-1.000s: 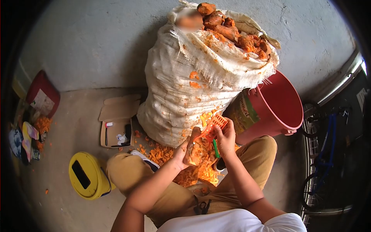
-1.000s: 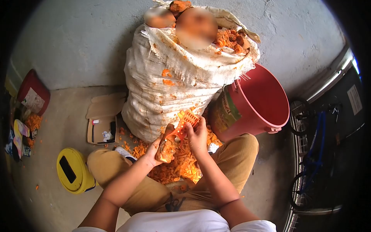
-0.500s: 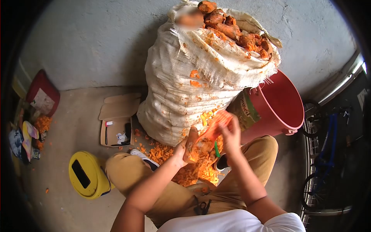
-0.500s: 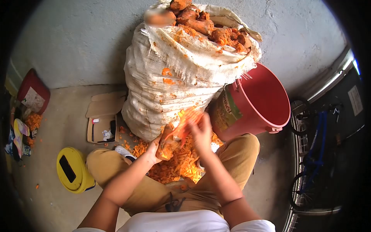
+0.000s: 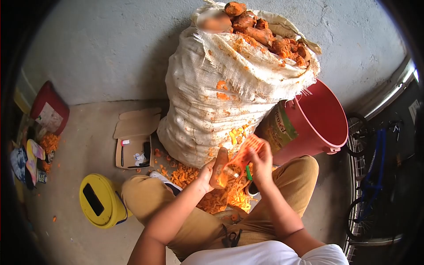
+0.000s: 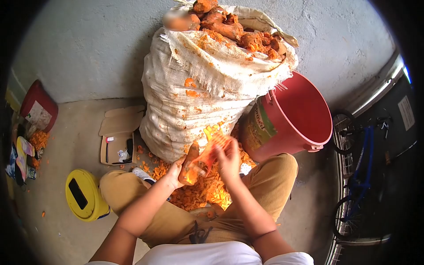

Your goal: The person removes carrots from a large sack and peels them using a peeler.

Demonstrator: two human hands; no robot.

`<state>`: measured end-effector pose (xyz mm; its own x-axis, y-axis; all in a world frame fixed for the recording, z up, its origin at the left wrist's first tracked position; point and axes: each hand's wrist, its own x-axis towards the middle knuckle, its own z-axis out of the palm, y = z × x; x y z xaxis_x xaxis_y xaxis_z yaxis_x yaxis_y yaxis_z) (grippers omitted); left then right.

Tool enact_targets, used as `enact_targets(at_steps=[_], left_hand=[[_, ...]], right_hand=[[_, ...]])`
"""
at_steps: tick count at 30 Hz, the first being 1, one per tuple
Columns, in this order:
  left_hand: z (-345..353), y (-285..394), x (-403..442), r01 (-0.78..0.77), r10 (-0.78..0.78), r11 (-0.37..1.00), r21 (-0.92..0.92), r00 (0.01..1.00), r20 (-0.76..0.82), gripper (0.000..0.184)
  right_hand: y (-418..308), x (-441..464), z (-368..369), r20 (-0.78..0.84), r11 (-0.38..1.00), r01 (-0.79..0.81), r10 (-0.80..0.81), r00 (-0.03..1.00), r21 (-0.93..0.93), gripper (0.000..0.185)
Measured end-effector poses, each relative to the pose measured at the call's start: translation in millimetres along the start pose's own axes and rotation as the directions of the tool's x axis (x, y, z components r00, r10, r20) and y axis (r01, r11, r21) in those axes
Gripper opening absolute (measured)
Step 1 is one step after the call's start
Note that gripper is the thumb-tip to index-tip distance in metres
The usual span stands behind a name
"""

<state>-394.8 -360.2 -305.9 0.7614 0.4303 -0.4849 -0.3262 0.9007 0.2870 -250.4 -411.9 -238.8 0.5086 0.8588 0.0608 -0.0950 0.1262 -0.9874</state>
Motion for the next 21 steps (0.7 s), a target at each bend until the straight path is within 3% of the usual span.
enact_targets(at_steps=[1, 4, 6, 7, 10, 15, 21], left_hand=[[4, 1, -2, -0.035, 0.035, 0.999, 0.009, 0.999, 0.006, 0.039], [5, 4, -8, 0.056, -0.051, 0.989, -0.134, 0.998, 0.035, 0.036], [5, 0, -11, 0.027, -0.026, 0.996, -0.083, 1.000, 0.019, 0.036], [3, -2, -9, 0.024, -0.024, 0.996, -0.082, 1.000, 0.011, 0.036], [2, -3, -9, 0.012, -0.013, 0.999, -0.050, 1.000, -0.025, 0.036], [-3, -1, -3, -0.009, 0.009, 1.000, 0.001, 1.000, 0.003, 0.036], [7, 3, 2, -0.098, 0.097, 0.993, -0.061, 0.995, -0.013, 0.035]], right_hand=[[2, -8, 8, 0.048, 1.000, 0.002, -0.002, 0.999, 0.000, 0.026], [15, -20, 24, 0.134, 0.999, -0.003, 0.009, 0.991, -0.038, 0.032], [21, -25, 23, 0.186, 0.966, -0.054, 0.103, 0.977, -0.252, 0.030], [27, -24, 23, 0.178, 0.956, -0.009, 0.064, 0.982, -0.294, 0.029], [29, -25, 24, 0.126, 0.990, -0.024, 0.041, 0.991, -0.137, 0.032], [34, -20, 23, 0.091, 0.999, -0.046, 0.049, 0.995, -0.028, 0.030], [33, -18, 27, -0.016, 0.964, -0.099, 0.106, 0.994, 0.245, 0.025]])
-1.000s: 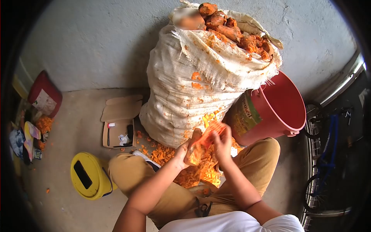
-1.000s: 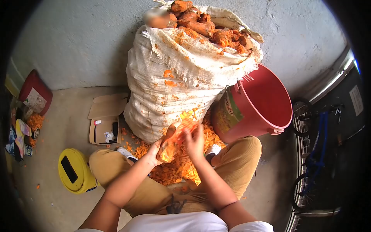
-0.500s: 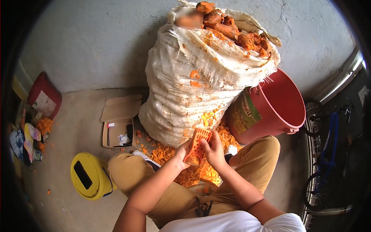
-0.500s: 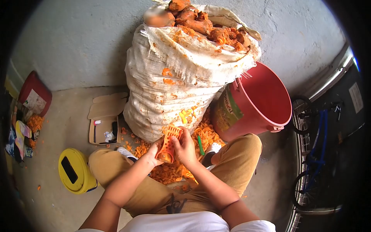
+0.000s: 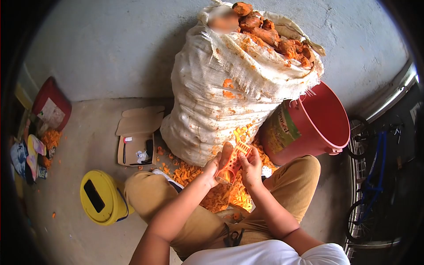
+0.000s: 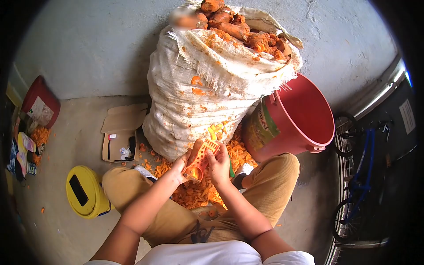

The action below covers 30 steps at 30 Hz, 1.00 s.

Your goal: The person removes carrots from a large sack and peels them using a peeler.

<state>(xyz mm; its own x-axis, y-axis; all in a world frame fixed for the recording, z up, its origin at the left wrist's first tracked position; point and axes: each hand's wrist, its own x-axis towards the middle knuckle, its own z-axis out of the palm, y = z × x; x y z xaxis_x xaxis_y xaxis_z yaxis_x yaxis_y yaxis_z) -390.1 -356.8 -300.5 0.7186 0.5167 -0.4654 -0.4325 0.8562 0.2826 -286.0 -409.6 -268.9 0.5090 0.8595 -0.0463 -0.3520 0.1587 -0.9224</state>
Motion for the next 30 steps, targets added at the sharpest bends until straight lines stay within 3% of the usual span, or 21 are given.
enact_targets(at_steps=[3, 5, 7, 10, 13, 16, 22, 27, 30], left_hand=[[-5, 3, -6, 0.018, -0.010, 0.993, 0.119, 0.997, -0.071, 0.037], [-8, 4, -11, 0.056, -0.024, 0.970, 0.237, 0.991, -0.133, 0.038], [-3, 3, -20, 0.016, 0.011, 0.977, 0.211, 0.992, -0.129, 0.038], [-12, 0, -13, 0.023, -0.014, 0.990, 0.136, 0.998, -0.064, 0.038], [4, 0, -22, 0.060, -0.060, 0.998, 0.002, 0.998, 0.021, 0.036], [-1, 0, -21, 0.074, -0.074, 0.997, 0.005, 0.995, 0.063, 0.037], [-9, -6, -11, 0.096, -0.098, 0.995, 0.036, 0.991, 0.088, 0.038], [-2, -1, -9, 0.043, -0.047, 0.996, 0.079, 0.998, 0.049, 0.036], [-1, -2, -5, 0.021, -0.021, 1.000, 0.007, 0.999, 0.047, 0.039]], right_hand=[[4, 14, -22, -0.098, 0.981, 0.128, -0.143, 0.985, -0.143, 0.023], [-10, 48, -56, -0.298, 0.978, 0.202, -0.178, 0.938, 0.054, 0.020], [-34, 56, -64, -0.291, 0.979, 0.205, -0.202, 0.935, -0.022, 0.018], [-43, 36, -46, -0.133, 0.979, 0.144, -0.163, 0.978, -0.141, 0.021], [-32, 8, -14, 0.025, 0.984, 0.069, -0.065, 0.998, -0.162, 0.025], [-11, -7, 3, 0.119, 0.970, 0.072, -0.045, 0.992, -0.234, 0.031], [3, -11, 1, 0.088, 0.871, 0.205, -0.186, 0.979, -0.446, 0.029], [10, -2, -1, -0.031, 0.928, 0.097, -0.116, 0.993, -0.360, 0.027], [11, 1, -2, -0.058, 0.950, 0.052, -0.073, 0.996, -0.307, 0.025]])
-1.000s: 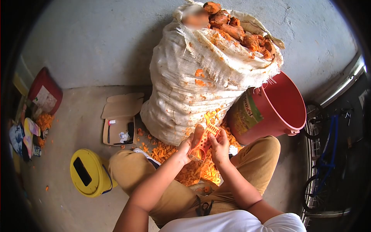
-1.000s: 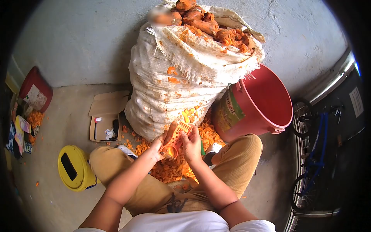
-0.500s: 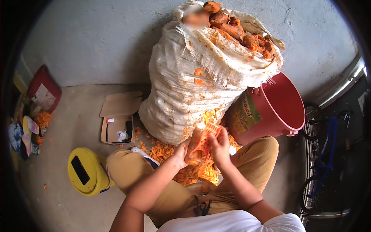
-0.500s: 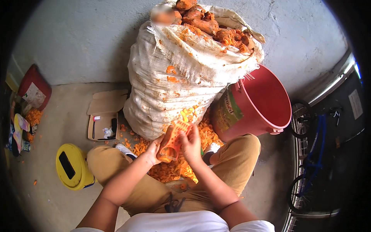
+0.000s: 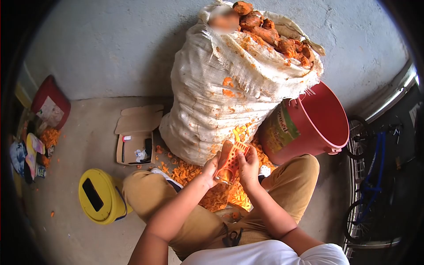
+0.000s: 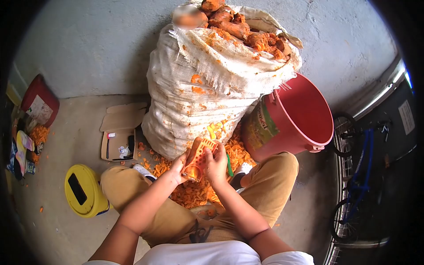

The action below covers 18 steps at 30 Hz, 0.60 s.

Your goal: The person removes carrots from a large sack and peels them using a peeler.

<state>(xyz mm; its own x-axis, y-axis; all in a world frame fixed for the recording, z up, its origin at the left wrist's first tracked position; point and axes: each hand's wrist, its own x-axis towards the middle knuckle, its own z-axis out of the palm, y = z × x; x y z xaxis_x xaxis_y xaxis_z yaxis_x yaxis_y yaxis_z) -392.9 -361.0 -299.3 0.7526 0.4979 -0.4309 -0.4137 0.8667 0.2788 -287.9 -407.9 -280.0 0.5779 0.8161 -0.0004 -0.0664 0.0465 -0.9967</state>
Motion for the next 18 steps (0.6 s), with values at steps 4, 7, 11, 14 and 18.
enact_targets(at_steps=[4, 7, 11, 14, 18], left_hand=[[-26, 4, 6, -0.037, 0.026, 0.988, 0.152, 0.997, 0.070, 0.046], [-5, 0, -20, -0.017, 0.061, 0.967, 0.254, 0.984, -0.165, 0.047], [-22, -3, -12, 0.027, -0.029, 0.995, 0.096, 0.999, 0.018, 0.045], [2, -5, -20, -0.010, 0.010, 1.000, 0.000, 1.000, 0.021, 0.044], [-5, -4, -16, -0.007, 0.019, 0.996, -0.087, 0.991, 0.131, 0.041]], right_hand=[[11, 11, -9, -0.250, 0.992, 0.110, -0.091, 0.964, 0.062, 0.021], [8, 59, -67, -0.471, 0.993, 0.045, 0.010, 0.882, 0.107, 0.017], [-30, 37, -54, -0.206, 0.991, 0.131, -0.120, 0.971, 0.041, 0.020], [-34, 14, -21, -0.066, 0.982, 0.130, -0.122, 0.990, 0.134, 0.022], [-29, -10, 2, 0.144, 0.994, 0.105, -0.100, 0.985, -0.024, 0.027]])
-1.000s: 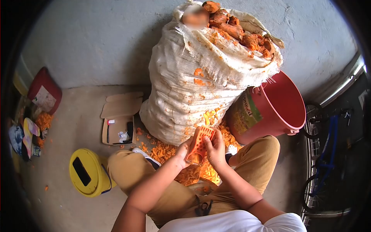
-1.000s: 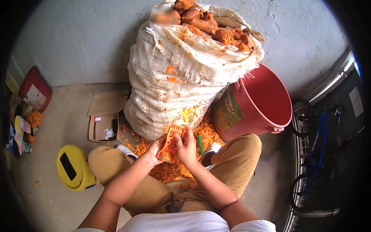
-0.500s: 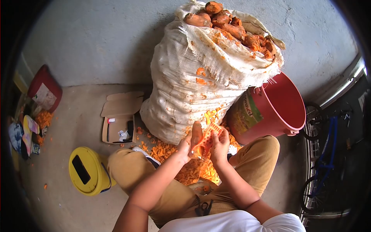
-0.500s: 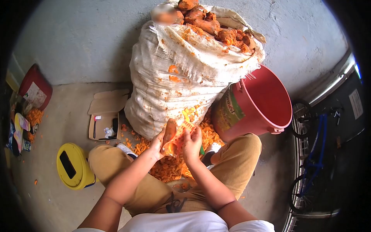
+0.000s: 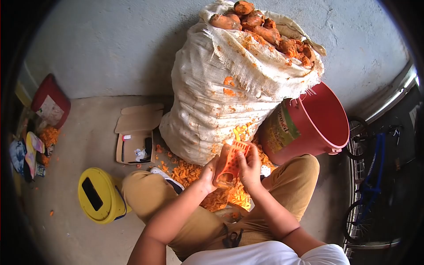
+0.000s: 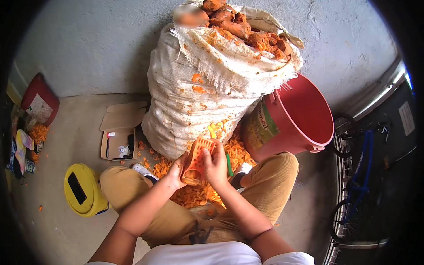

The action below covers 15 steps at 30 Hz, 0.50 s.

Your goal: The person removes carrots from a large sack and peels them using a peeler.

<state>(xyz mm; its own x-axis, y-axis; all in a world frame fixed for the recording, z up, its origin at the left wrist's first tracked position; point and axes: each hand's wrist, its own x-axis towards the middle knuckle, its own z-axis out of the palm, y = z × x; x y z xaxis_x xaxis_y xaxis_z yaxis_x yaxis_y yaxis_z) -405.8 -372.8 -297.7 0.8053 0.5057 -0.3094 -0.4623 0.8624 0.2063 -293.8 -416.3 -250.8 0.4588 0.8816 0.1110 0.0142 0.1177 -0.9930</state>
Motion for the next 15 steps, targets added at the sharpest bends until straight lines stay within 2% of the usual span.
enact_targets(at_steps=[2, 5, 9, 10, 11, 12, 13, 14, 15], left_hand=[[3, 1, -1, 0.007, -0.006, 1.000, -0.009, 0.998, 0.055, 0.040], [-6, -3, 1, 0.027, -0.027, 0.999, 0.024, 1.000, 0.003, 0.038], [-8, -3, 4, 0.025, -0.027, 0.998, 0.058, 0.999, 0.041, 0.038], [-3, -1, 3, 0.019, -0.022, 0.998, 0.067, 0.999, 0.045, 0.039], [-1, 0, 2, 0.014, -0.018, 0.997, 0.076, 0.999, 0.048, 0.039], [-9, 2, 4, 0.062, -0.066, 0.983, 0.174, 0.998, 0.015, 0.040], [-22, 0, 1, 0.127, -0.149, 0.969, 0.213, 0.985, 0.088, 0.043], [-8, -8, -10, 0.106, -0.112, 0.966, 0.236, 0.994, 0.013, 0.044], [8, -14, -20, 0.086, -0.073, 0.960, 0.265, 0.996, -0.061, 0.044]], right_hand=[[5, -2, 3, -0.013, 0.993, 0.058, -0.060, 0.998, -0.106, 0.027], [16, -4, 0, -0.017, 0.912, 0.206, -0.227, 0.974, -0.355, 0.026], [18, -3, 1, -0.091, 0.951, 0.127, -0.158, 0.983, -0.283, 0.026], [10, -3, 3, -0.121, 0.969, 0.044, -0.075, 0.990, -0.242, 0.025], [17, 3, -1, -0.167, 0.924, 0.142, -0.213, 0.963, -0.356, 0.024], [31, 13, -10, -0.197, 0.853, 0.226, -0.351, 0.916, -0.470, 0.023], [43, 38, -29, -0.306, 0.782, 0.267, -0.498, 0.811, -0.564, 0.022], [36, 56, -54, -0.421, 0.875, 0.141, -0.356, 0.834, -0.462, 0.023], [30, 71, -77, -0.452, 0.816, 0.145, -0.447, 0.772, -0.560, 0.019]])
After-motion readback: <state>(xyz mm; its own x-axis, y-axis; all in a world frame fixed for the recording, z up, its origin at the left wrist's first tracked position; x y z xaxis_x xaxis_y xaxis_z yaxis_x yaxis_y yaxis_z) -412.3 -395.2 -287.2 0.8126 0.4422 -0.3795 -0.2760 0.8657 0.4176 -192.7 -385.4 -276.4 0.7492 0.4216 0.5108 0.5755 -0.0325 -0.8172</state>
